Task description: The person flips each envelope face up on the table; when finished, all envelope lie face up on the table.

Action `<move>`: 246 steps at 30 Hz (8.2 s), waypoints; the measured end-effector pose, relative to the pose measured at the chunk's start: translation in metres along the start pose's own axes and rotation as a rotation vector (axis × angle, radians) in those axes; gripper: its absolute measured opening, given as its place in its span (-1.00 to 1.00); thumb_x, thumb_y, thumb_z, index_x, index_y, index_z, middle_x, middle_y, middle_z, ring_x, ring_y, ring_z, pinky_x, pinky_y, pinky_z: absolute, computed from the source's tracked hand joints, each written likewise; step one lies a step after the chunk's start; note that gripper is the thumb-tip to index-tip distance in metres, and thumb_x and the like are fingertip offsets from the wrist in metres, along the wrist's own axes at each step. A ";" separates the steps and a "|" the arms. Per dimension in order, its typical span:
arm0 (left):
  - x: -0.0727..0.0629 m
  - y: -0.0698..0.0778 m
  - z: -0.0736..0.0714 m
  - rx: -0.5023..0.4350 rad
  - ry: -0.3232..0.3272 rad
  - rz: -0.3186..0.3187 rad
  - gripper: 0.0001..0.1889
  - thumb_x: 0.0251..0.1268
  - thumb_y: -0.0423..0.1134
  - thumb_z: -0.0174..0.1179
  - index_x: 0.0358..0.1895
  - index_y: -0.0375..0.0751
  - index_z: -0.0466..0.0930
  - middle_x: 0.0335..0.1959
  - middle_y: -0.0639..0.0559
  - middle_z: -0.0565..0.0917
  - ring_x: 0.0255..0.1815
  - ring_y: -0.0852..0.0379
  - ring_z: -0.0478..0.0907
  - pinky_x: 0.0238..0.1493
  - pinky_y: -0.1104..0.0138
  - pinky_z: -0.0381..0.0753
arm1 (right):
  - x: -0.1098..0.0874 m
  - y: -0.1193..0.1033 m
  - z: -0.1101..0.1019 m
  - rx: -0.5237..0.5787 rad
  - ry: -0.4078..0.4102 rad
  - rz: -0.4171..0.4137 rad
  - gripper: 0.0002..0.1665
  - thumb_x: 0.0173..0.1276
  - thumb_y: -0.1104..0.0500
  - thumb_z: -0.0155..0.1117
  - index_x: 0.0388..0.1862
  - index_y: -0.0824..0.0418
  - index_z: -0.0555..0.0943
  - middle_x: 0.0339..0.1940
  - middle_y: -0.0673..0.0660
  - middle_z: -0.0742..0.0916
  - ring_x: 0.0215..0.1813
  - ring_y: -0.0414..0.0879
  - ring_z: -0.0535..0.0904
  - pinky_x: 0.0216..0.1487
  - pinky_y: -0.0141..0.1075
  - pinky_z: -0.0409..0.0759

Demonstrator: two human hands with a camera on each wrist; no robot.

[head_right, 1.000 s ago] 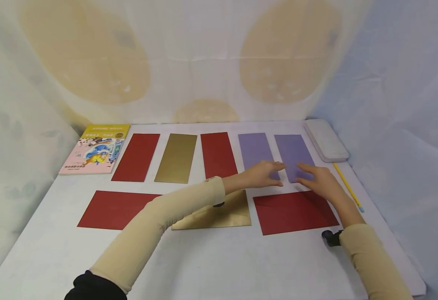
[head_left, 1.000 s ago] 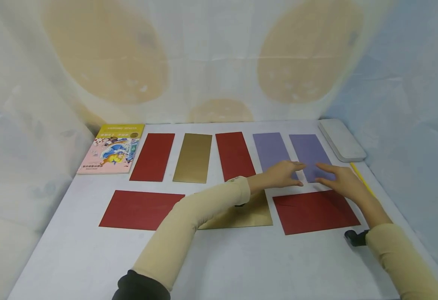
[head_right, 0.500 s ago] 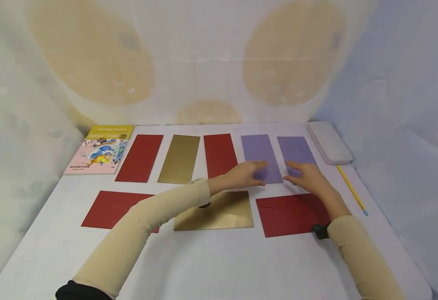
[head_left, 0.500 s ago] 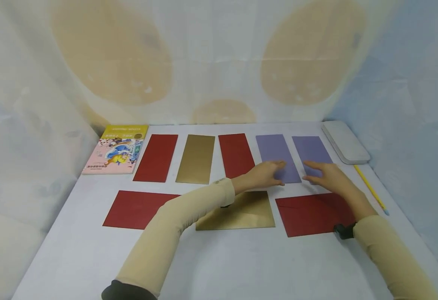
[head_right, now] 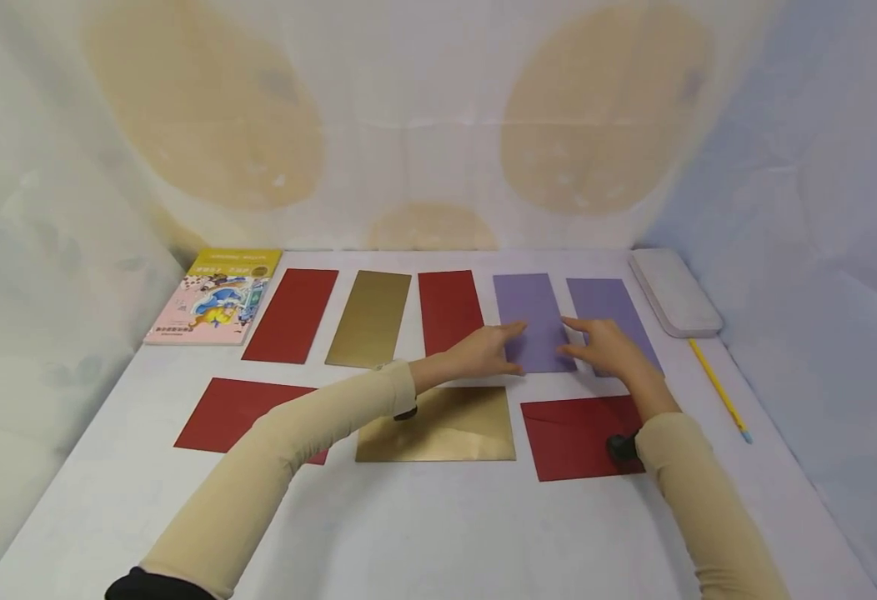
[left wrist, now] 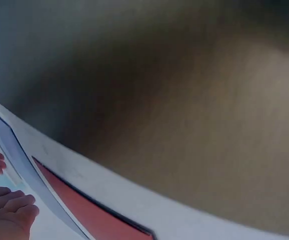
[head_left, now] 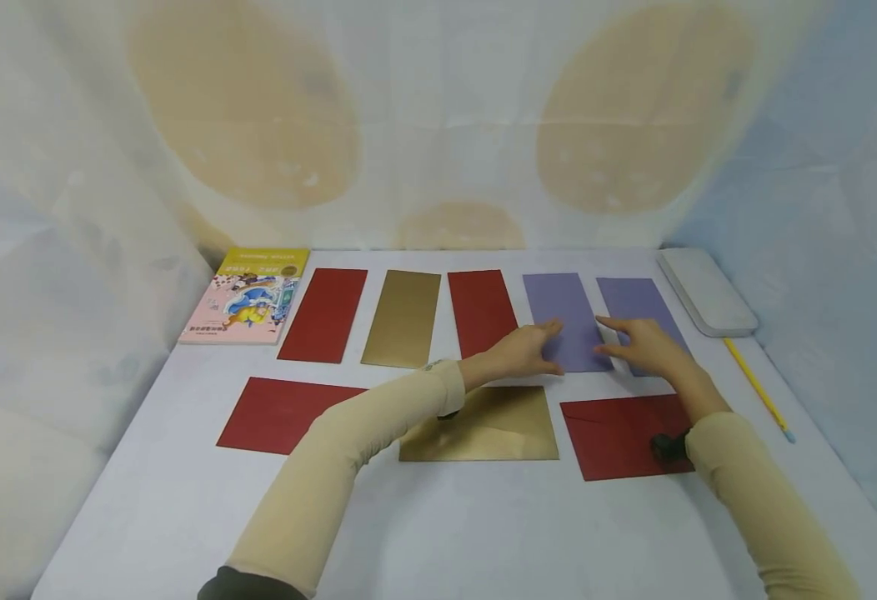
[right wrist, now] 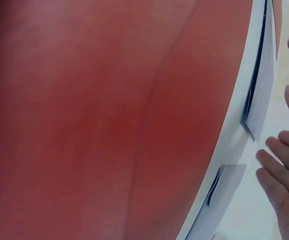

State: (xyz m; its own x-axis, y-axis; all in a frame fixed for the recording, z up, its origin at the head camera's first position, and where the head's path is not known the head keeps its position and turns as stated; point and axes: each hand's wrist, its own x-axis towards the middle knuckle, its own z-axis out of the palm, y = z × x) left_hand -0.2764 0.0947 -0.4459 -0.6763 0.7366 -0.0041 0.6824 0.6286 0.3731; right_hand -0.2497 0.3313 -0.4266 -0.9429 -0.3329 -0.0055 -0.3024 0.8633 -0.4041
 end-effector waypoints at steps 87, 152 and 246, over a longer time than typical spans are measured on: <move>-0.034 -0.015 0.004 -0.328 0.402 0.022 0.04 0.02 -0.04 0.46 0.47 -0.43 0.04 0.46 -0.21 0.17 -0.68 0.30 0.26 -0.24 0.58 0.43 | -0.005 -0.039 0.016 0.190 -0.072 -0.065 -0.39 0.45 0.04 0.17 0.34 0.36 0.41 0.24 0.39 0.53 0.20 0.33 0.48 0.13 0.22 0.42; -0.007 -0.021 0.007 -0.025 0.024 0.086 -0.36 0.23 0.01 0.32 0.30 -0.23 0.45 0.21 0.00 0.56 0.13 0.30 0.49 0.12 0.53 0.40 | -0.015 -0.013 0.008 0.084 -0.046 -0.045 -0.35 0.34 0.06 0.32 0.27 0.42 0.46 0.07 0.45 0.62 -0.05 0.16 0.57 0.00 0.09 0.49; -0.086 -0.076 -0.026 -0.056 0.052 -0.184 0.06 0.01 0.14 0.43 0.44 -0.45 0.12 0.42 -0.23 0.27 0.36 0.00 0.33 0.29 0.32 0.33 | 0.046 -0.103 0.021 0.437 -0.096 -0.075 -0.22 0.35 0.06 0.31 0.45 0.30 0.27 0.38 0.29 0.42 0.36 0.25 0.33 0.27 0.10 0.34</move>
State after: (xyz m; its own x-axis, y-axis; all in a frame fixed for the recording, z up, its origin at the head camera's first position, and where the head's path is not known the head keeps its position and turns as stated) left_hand -0.2772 -0.0226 -0.4496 -0.8025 0.5959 -0.0299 0.5303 0.7354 0.4219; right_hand -0.2589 0.2189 -0.4040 -0.8975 -0.4394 -0.0378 -0.2625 0.6012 -0.7547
